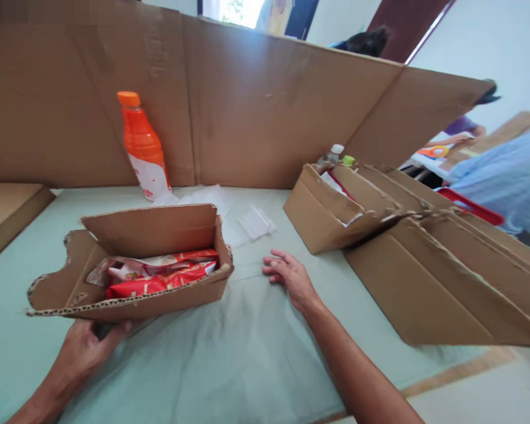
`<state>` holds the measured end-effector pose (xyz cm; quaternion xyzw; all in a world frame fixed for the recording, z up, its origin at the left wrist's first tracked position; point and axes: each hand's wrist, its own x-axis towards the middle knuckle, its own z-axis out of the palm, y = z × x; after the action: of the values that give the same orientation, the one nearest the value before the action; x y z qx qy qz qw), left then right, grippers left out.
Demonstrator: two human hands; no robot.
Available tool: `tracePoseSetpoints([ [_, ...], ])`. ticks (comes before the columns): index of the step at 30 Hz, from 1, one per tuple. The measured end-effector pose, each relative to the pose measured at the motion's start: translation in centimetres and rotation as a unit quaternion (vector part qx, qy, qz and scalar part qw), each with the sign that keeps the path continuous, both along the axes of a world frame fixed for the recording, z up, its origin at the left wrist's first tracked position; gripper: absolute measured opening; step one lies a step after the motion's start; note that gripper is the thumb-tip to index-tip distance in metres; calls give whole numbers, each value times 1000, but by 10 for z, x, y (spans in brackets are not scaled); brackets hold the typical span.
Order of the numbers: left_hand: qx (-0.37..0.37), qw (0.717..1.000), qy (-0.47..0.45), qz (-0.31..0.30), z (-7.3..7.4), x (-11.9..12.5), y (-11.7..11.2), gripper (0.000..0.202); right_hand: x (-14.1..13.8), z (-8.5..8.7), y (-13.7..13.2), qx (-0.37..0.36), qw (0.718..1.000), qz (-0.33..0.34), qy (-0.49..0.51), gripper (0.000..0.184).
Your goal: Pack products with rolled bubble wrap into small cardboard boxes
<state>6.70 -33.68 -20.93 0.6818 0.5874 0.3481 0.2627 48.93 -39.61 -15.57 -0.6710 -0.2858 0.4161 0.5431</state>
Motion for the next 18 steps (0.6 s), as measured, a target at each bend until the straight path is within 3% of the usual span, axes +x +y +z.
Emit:
tracePoseSetpoints([
  [3,-8,1000,25,10,-2,-4,2,54,7,-2,-1,49,987,26,-153,42],
  [7,-19,999,45,12,-6,-11,6,56,23,0,44,91,927,-30,-362,44],
  [9,-23,999,45,4,-6,-13,7,56,30,1,75,92,921,-57,-375,42],
  [13,-30,998,43,16,-2,-12,6,55,40,12,124,123,923,-77,-358,14],
  [18,-8,998,57,4,6,-10,3,45,29,55,164,237,912,-76,-327,25],
])
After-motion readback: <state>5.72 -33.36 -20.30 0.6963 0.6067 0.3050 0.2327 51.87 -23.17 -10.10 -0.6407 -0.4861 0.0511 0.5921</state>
